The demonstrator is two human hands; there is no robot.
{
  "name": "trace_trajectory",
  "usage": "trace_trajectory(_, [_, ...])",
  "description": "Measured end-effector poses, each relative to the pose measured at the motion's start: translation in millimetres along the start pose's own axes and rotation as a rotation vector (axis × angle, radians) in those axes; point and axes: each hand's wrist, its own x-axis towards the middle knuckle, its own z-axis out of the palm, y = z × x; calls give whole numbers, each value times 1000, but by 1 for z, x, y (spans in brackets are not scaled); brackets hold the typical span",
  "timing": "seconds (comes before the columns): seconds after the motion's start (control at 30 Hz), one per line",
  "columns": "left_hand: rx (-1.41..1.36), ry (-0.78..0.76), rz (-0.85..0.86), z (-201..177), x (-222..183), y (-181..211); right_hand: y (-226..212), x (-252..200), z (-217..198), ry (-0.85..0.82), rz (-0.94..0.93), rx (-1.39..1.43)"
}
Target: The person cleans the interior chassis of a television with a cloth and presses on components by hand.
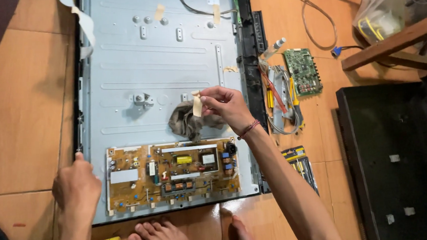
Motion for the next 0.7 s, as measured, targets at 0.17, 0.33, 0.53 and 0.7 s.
trace_trajectory(0.17, [29,0,-19,5,4,-2,12,-15,-35,56,29,-43])
trace_trajectory(0.33, [104,24,-20,12,6,1,34,-19,-46,22,63,-28])
trace_trajectory(0.53, [89,58,49,7,-3,5,27,-13,-61,249,41,9])
trace_trajectory(0.7, [40,-9,-14,2,-4,6,28,-2,-131,860,-167,616])
